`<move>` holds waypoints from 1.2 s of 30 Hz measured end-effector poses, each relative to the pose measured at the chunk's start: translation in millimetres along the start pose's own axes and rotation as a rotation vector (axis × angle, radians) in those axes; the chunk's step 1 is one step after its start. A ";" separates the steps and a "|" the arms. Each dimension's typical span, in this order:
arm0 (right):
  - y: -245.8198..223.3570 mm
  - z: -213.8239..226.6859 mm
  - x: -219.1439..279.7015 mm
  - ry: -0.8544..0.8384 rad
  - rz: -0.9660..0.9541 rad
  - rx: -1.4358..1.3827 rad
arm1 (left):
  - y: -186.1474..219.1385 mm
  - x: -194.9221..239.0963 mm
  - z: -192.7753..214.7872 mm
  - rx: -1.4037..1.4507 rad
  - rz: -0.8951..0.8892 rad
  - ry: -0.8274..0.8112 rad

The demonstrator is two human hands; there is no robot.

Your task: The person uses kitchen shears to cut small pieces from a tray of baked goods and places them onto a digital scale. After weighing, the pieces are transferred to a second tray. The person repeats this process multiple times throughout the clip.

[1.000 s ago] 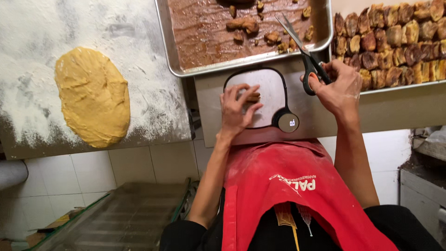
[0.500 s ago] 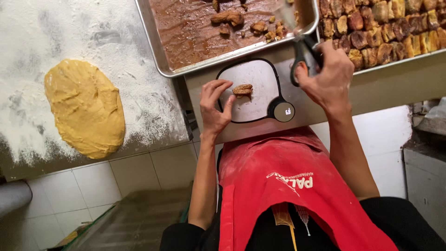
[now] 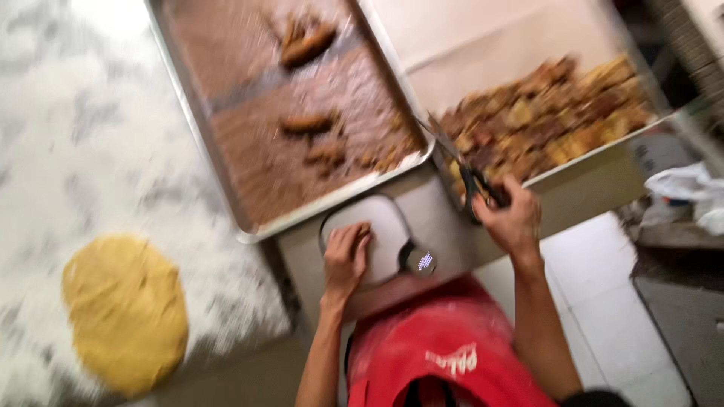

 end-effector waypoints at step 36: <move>174.7 223.1 -161.7 0.143 -0.287 -0.537 | 39.6 -417.1 -506.7 -0.030 -0.225 -1.044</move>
Point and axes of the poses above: each hand's wrist, its own x-axis away from the middle knuckle, its own z-axis out of the back of the hand, y = z × x, the point moved 4 cm from there along -x, towards the middle knuckle, and after that the axes turned 14 degrees about -z, right-handed, at the moved point
